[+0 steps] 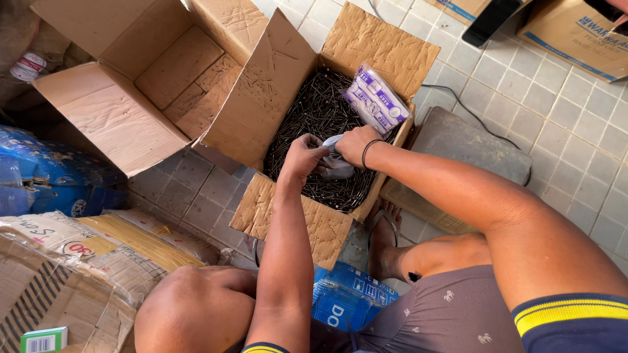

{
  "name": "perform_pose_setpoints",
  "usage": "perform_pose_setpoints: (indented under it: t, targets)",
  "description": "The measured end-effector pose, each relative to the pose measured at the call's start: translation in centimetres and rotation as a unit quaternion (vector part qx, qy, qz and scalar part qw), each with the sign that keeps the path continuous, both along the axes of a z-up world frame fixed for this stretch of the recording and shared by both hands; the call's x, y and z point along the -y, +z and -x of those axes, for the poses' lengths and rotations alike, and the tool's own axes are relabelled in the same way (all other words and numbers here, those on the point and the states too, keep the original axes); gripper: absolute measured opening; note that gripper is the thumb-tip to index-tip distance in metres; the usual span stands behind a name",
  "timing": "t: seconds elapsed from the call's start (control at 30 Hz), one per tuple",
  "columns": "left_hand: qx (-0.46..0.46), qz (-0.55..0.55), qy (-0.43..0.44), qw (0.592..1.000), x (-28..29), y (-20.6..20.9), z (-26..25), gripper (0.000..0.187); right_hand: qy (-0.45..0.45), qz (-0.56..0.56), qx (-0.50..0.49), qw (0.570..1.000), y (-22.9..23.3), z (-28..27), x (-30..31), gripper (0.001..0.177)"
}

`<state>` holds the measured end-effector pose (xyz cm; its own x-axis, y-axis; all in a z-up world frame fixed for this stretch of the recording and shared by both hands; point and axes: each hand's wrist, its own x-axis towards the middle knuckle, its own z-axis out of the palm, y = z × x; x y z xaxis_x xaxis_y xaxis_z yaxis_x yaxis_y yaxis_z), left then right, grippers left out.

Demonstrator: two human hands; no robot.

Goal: The person sorts and places metal nails from a cardboard box into a plastic container by hand.

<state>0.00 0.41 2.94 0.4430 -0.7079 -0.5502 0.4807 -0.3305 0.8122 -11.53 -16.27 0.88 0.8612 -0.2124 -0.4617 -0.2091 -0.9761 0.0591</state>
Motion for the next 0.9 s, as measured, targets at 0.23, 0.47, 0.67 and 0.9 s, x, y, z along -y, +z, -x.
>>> perform_pose_setpoints:
  t: [0.23, 0.47, 0.67, 0.9]
  targets:
    - [0.003, -0.002, 0.010, 1.000, -0.4, 0.9, -0.1, 0.028, -0.033, -0.043, 0.009, 0.998, 2.1, 0.2, 0.2, 0.031]
    - [0.010, 0.007, -0.016, 1.000, -0.2, 0.6, 0.1, 0.025, 0.073, -0.003, -0.040, 0.997, 0.8, 0.3, -0.1, 0.036]
    - [0.012, 0.016, -0.043, 0.999, 0.4, -0.2, 0.7, 0.025, 0.127, 0.032, -0.035, 0.991, 0.4, 0.2, 0.9, 0.033]
    - [0.031, 0.031, -0.047, 0.998, 0.3, -2.9, 0.0, 0.024, 0.062, -0.043, -0.111, 0.991, 5.4, -0.2, 2.1, 0.019]
